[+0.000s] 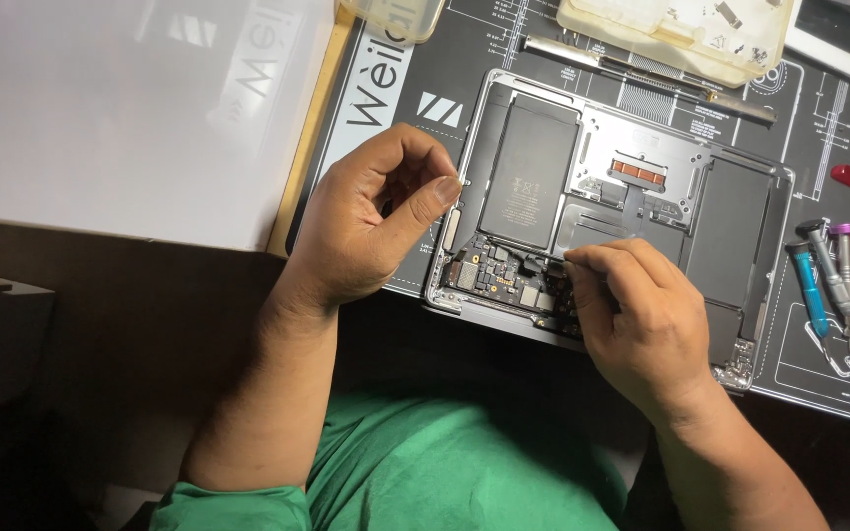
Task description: Technician disconnecting ribbon cables and removing screws from a laptop logic board using a spudger and screwdriver.
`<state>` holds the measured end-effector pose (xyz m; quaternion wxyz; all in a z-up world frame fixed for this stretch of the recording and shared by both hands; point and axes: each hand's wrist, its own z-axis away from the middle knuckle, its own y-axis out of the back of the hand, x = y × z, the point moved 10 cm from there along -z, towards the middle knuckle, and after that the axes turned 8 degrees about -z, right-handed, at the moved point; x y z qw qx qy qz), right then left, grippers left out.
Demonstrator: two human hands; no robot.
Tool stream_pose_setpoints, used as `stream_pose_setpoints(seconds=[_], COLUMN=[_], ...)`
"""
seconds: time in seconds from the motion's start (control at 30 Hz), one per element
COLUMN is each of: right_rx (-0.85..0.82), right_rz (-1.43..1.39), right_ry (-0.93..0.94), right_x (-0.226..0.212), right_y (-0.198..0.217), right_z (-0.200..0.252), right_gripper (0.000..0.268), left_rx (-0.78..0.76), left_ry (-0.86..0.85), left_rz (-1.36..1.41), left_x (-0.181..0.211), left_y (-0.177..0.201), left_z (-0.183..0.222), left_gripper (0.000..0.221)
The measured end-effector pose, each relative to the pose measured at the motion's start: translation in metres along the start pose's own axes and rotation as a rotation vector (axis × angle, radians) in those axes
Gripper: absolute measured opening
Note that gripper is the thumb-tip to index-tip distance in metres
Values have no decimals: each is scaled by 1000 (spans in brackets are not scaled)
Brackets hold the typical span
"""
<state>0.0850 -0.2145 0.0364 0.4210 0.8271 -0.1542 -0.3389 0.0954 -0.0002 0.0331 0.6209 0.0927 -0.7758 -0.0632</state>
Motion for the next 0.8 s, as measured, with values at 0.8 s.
stream_pose_setpoints(seconds=[0.8], right_rx=[22], right_rz=[-3], right_ry=[-21], right_x=[0], right_y=[22], right_z=[6], right_gripper=[8], left_rx=[-79], left_ry=[-509], left_rz=[-948], left_x=[38], left_y=[-47], left_z=[24], left_gripper=[13])
